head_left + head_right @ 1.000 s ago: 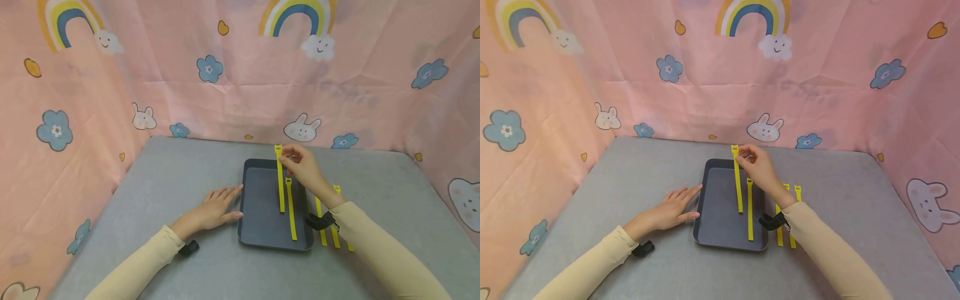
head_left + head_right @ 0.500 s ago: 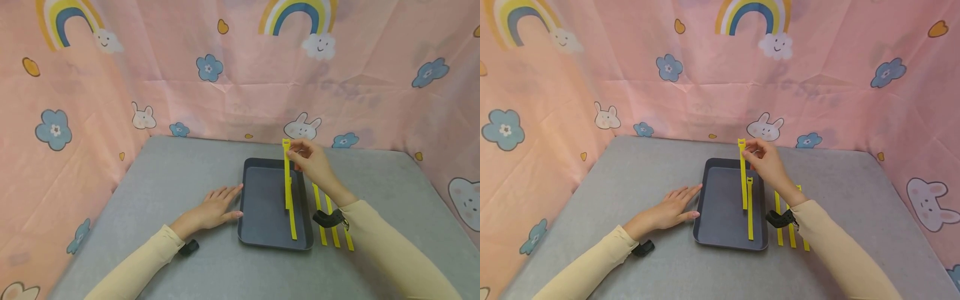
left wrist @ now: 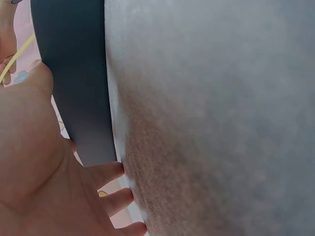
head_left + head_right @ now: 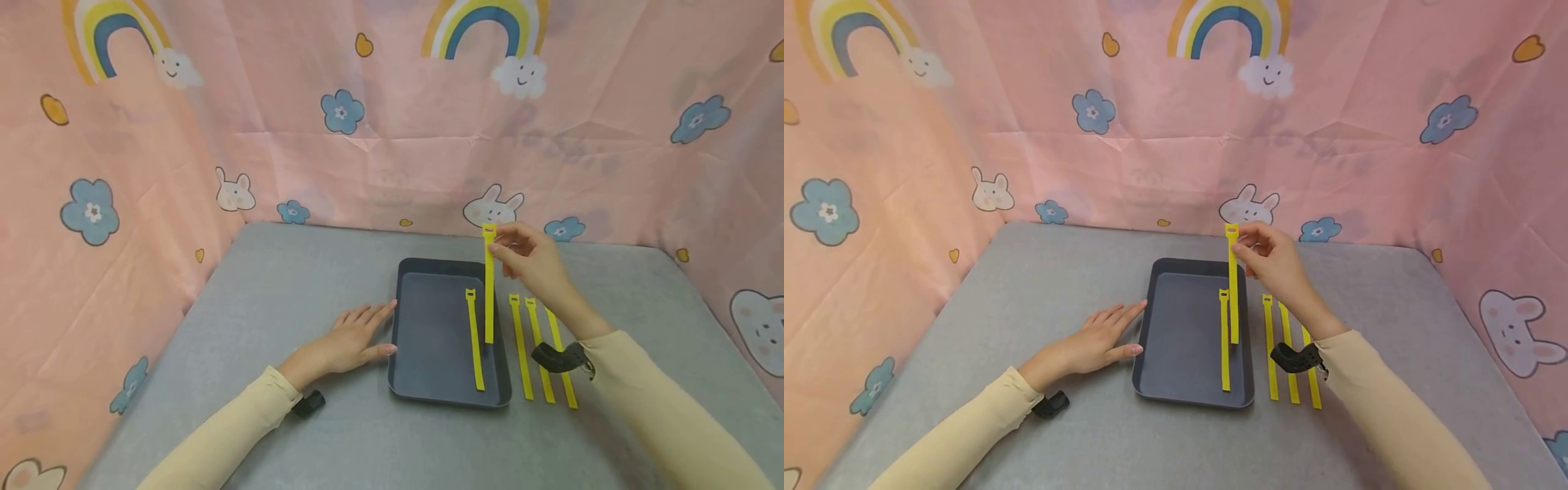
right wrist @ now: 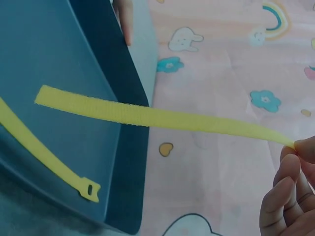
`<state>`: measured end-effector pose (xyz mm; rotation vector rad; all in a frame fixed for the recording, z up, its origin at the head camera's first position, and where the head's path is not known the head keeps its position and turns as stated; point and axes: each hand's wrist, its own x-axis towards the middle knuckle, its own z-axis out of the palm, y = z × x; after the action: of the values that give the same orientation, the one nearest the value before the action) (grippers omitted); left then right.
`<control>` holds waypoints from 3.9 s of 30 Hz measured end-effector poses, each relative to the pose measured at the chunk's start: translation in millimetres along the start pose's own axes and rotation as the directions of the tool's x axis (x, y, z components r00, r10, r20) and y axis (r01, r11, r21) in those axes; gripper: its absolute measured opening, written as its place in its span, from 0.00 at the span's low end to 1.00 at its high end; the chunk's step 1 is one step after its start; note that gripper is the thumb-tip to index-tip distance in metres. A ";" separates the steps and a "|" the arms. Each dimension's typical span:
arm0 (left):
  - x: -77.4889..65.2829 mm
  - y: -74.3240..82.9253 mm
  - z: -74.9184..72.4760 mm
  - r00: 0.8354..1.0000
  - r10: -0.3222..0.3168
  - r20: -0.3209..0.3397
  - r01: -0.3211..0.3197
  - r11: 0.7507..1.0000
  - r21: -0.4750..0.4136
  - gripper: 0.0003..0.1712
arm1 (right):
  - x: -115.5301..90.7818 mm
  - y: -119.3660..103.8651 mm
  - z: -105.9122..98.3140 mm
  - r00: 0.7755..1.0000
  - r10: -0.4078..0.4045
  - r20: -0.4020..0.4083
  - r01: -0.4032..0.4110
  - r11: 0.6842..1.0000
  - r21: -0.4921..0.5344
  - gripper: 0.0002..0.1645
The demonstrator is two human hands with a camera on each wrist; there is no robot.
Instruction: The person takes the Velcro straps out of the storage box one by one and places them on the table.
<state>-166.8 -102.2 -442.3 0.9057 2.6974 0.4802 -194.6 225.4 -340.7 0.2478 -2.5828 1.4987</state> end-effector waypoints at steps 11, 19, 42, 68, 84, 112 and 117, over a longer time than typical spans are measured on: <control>0.5 0.6 -0.9 1.000 -0.008 0.019 0.008 1.000 -0.002 0.47 | -9.6 4.9 -29.2 1.000 -0.002 -0.018 0.002 1.000 0.000 0.18; 0.9 0.6 -1.8 1.000 -0.008 0.009 0.008 1.000 -0.001 0.47 | -22.0 7.8 -57.1 0.999 0.047 -0.007 -0.047 0.999 -0.001 0.19; 0.3 0.9 -1.5 1.000 -0.016 0.024 0.016 1.000 -0.009 0.47 | -48.5 57.9 -101.7 0.982 0.182 0.049 -0.173 0.974 -0.145 0.23; -1.1 3.2 -2.8 1.000 -0.005 0.010 0.005 1.000 0.002 0.47 | -73.6 123.2 -106.1 0.953 0.280 0.114 -0.260 0.951 -0.166 0.25; 0.1 4.2 -3.0 1.000 -0.005 0.006 0.005 1.000 -0.004 0.46 | -67.6 143.5 -95.1 0.956 0.277 0.101 -0.229 0.914 -0.335 0.28; -0.2 2.9 -2.7 1.000 0.007 -0.002 -0.007 1.000 0.009 0.46 | -62.7 160.3 -85.8 0.958 0.268 0.106 -0.203 0.888 -0.412 0.21; -0.6 2.4 -1.5 1.000 0.002 0.007 -0.003 1.000 0.017 0.46 | -63.1 160.6 -84.2 0.954 0.283 0.103 -0.218 0.886 -0.409 0.22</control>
<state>-165.5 -101.1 -439.9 0.9137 2.6986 0.4539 -163.9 381.5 -448.1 -0.0199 -3.0719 1.0132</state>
